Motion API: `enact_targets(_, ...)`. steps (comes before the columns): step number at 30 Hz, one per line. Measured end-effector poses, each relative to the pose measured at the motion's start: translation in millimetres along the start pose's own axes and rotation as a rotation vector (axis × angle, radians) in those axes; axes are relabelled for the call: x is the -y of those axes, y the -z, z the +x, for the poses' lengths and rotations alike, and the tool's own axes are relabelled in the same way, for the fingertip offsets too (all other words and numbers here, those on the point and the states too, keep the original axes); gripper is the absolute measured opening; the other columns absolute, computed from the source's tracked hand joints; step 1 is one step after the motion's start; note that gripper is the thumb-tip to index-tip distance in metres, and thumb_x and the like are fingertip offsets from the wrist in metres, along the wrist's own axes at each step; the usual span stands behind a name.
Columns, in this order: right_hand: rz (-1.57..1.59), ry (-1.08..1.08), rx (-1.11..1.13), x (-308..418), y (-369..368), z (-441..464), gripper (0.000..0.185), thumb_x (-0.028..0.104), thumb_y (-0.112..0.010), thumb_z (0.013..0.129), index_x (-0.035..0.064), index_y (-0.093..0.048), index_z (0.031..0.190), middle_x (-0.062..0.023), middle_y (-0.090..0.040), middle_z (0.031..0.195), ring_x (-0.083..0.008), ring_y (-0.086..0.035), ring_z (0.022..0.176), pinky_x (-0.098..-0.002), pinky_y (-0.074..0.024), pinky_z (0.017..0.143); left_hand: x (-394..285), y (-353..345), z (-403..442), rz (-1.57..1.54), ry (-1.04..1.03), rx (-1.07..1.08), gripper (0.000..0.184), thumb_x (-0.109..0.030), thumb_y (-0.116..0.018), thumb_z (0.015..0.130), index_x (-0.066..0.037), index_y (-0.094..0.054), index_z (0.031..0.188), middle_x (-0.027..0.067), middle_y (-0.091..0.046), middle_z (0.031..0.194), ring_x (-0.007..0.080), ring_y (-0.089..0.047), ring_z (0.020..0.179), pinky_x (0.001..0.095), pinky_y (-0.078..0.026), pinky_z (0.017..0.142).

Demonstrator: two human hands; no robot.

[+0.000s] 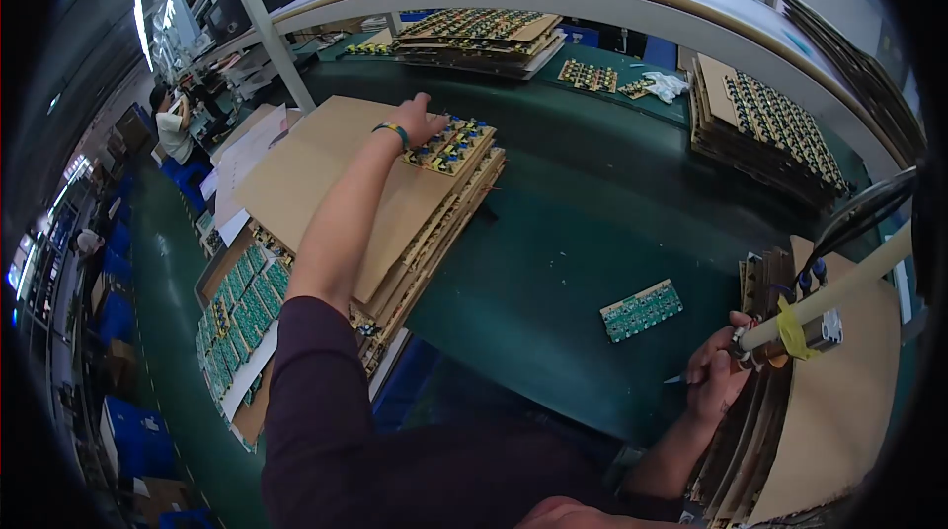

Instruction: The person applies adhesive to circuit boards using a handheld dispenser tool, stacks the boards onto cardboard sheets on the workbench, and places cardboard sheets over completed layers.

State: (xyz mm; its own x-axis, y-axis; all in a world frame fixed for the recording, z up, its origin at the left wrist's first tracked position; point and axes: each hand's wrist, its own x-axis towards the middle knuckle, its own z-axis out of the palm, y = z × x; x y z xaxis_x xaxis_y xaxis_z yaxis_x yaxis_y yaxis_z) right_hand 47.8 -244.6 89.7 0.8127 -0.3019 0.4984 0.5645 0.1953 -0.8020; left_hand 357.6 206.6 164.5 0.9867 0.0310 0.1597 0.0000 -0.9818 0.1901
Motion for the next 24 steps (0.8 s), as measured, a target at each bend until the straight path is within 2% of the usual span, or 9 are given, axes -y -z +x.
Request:
enact_targets(3, 0.009, -0.02, 0.002, -2, 7, -2, 0.053, 0.022, -0.061, 0.085, -0.003, -0.036, 0.125, -0.002, -0.044, 0.066, -0.0063, -0.038, 0.041, -0.0179, -0.0312, 0.035, -16, 23, -31, -0.092, -0.194, -0.185, 0.058, -0.041, -0.061, 0.083, -0.001, -0.049, 0.124, 0.023, -0.055, 0.119, 0.0367, -0.053, 0.111, 0.042, -0.044, 0.094)
enact_targets(8, -0.093, -0.096, -0.056, 15, -1, -1, 0.055, 0.02, -0.06, 0.084, -0.0047, -0.034, 0.126, -0.0037, -0.044, 0.068, -0.0069, -0.038, 0.042, -0.0191, -0.0329, 0.037, -137, 69, -223, -0.491, -0.718, -0.286, 0.035, -0.017, -0.063, 0.082, 0.0, -0.057, 0.112, 0.0146, -0.06, 0.109, 0.0286, -0.058, 0.102, 0.0366, -0.046, 0.087)
enact_targets(10, -0.077, -0.089, -0.036, 13, 2, 0, 0.057, 0.022, -0.06, 0.083, -0.0049, -0.034, 0.126, -0.0036, -0.044, 0.068, -0.0069, -0.038, 0.042, -0.0195, -0.0326, 0.037, -152, 45, -259, -0.708, -1.148, 0.113, 0.031, -0.019, -0.056, 0.086, 0.002, -0.058, 0.109, 0.0166, -0.061, 0.109, 0.0293, -0.057, 0.105, 0.0358, -0.043, 0.092)
enact_targets(12, -0.076, -0.083, -0.054, 14, 0, 1, 0.057, 0.022, -0.06, 0.083, -0.005, -0.034, 0.125, -0.0035, -0.044, 0.068, -0.007, -0.038, 0.042, -0.0197, -0.033, 0.037, -188, -3, -267, -0.794, -1.199, 0.475, 0.041, -0.026, -0.061, 0.083, 0.001, -0.056, 0.114, 0.0182, -0.058, 0.115, 0.033, -0.054, 0.11, 0.0382, -0.04, 0.096)
enact_targets(14, -0.078, -0.071, -0.034, 12, 2, 4, 0.056, 0.022, -0.06, 0.083, -0.0052, -0.034, 0.125, -0.0032, -0.044, 0.067, -0.0071, -0.038, 0.042, -0.0199, -0.0334, 0.037, -217, -76, -262, -0.36, -0.995, 0.148, 0.054, -0.033, -0.065, 0.08, -0.001, -0.051, 0.121, 0.0201, -0.052, 0.124, 0.0338, -0.049, 0.117, 0.0408, -0.039, 0.098)
enact_targets(16, -0.086, -0.056, -0.035, 14, 1, 6, 0.056, 0.022, -0.06, 0.083, -0.0051, -0.035, 0.124, -0.0029, -0.045, 0.066, -0.0069, -0.039, 0.042, -0.0198, -0.0335, 0.037, -245, -128, -247, -0.288, -0.798, -0.014, 0.065, -0.037, -0.068, 0.076, -0.001, -0.046, 0.126, 0.0201, -0.05, 0.126, 0.0335, -0.048, 0.117, 0.0431, -0.038, 0.098)
enact_targets(19, -0.067, -0.075, -0.054, 12, 4, 6, 0.057, 0.024, -0.062, 0.083, -0.0053, -0.035, 0.124, -0.0022, -0.045, 0.064, -0.0064, -0.039, 0.042, -0.0195, -0.0339, 0.037, -280, -138, -240, -0.135, -0.741, 0.194, 0.068, -0.038, -0.069, 0.075, 0.0, -0.045, 0.126, 0.0193, -0.053, 0.118, 0.0339, -0.052, 0.11, 0.0431, -0.04, 0.095)
enact_targets(23, -0.084, -0.086, -0.051, 12, 7, 8, 0.056, 0.025, -0.061, 0.083, -0.0054, -0.036, 0.123, -0.0022, -0.046, 0.064, -0.0067, -0.04, 0.043, -0.0194, -0.0342, 0.037, -287, -138, -230, -0.141, -0.736, 0.209, 0.071, -0.04, -0.07, 0.073, 0.0, -0.045, 0.126, 0.0184, -0.055, 0.112, 0.0347, -0.054, 0.104, 0.042, -0.043, 0.091)
enact_targets(24, -0.077, -0.084, -0.042, 14, 7, 7, 0.056, 0.025, -0.061, 0.083, -0.0052, -0.036, 0.123, -0.0024, -0.045, 0.064, -0.0067, -0.04, 0.043, -0.0195, -0.034, 0.037, -278, -135, -231, -0.298, -0.726, 0.195, 0.067, -0.037, -0.069, 0.075, -0.001, -0.045, 0.126, 0.0161, -0.057, 0.111, 0.0292, -0.056, 0.1, 0.0384, -0.044, 0.088)
